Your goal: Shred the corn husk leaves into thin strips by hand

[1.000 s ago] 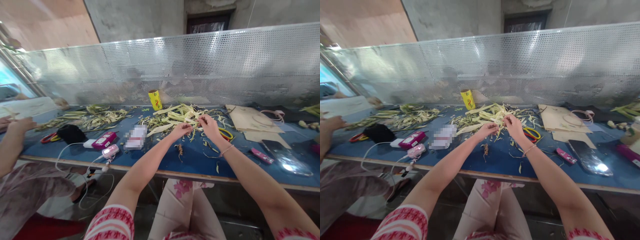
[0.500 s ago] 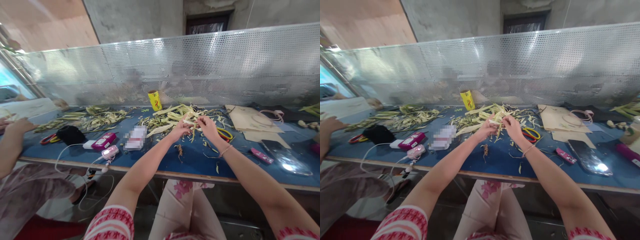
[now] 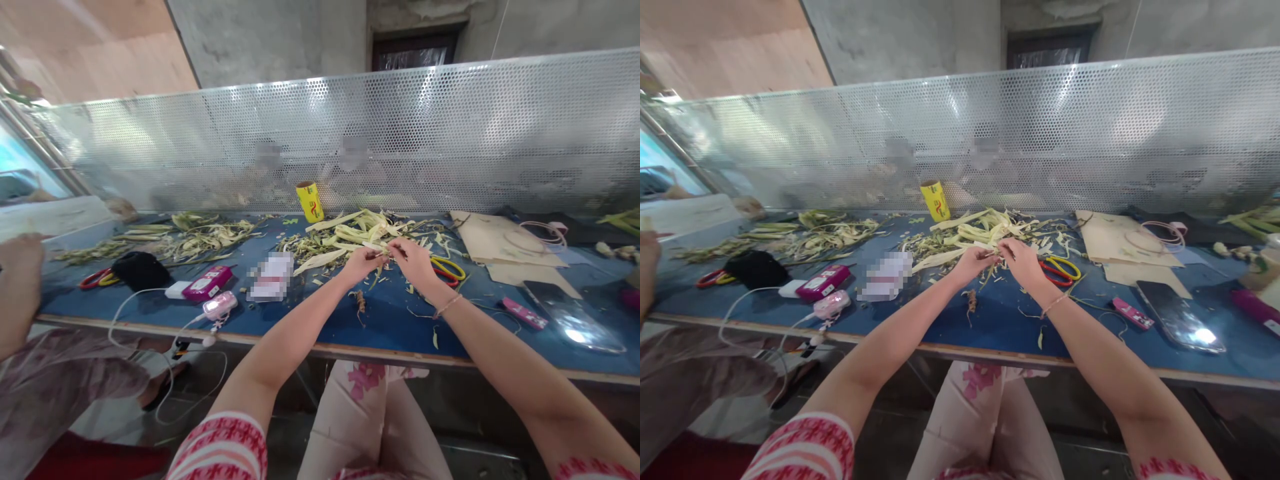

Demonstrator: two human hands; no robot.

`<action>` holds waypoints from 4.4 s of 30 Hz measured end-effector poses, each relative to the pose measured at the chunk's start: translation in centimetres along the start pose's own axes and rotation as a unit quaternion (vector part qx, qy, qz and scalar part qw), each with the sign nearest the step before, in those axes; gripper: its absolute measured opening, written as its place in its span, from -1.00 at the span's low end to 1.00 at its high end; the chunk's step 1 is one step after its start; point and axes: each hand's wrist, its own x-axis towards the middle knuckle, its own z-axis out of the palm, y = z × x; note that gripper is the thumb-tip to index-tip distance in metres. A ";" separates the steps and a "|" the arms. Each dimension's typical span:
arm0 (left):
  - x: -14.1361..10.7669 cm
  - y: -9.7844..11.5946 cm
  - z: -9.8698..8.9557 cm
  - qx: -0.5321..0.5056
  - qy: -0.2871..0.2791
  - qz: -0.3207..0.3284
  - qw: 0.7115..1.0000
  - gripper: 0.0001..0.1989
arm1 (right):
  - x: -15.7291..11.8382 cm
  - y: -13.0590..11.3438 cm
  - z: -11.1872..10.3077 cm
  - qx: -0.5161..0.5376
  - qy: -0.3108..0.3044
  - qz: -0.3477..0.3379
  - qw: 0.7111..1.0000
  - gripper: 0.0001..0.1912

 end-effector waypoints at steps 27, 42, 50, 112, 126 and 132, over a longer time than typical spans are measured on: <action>0.7 -1.3 -0.5 0.143 0.019 0.083 0.986 -0.83 | 0.7 0.7 0.3 0.166 -0.054 0.099 0.980 -0.79; -0.1 0.0 -0.4 0.225 0.004 0.114 0.968 -0.84 | 0.8 0.6 0.1 0.382 -0.170 0.290 0.861 -0.66; -0.6 0.6 -0.4 0.119 0.003 0.083 0.989 -0.81 | 0.9 0.3 0.1 0.385 -0.168 0.288 0.861 -0.62; 0.7 -0.6 0.4 -0.220 0.042 -0.081 0.971 -0.69 | 0.7 1.5 0.5 0.161 -0.091 0.101 0.978 -0.61; 0.3 -0.1 0.2 -0.203 0.003 -0.086 0.975 -0.72 | 0.6 1.4 0.3 0.208 -0.114 0.081 0.968 -0.68; 0.4 -0.6 0.0 -0.205 -0.017 -0.073 0.976 -0.74 | 0.5 1.5 0.4 0.195 -0.094 0.065 0.974 -0.70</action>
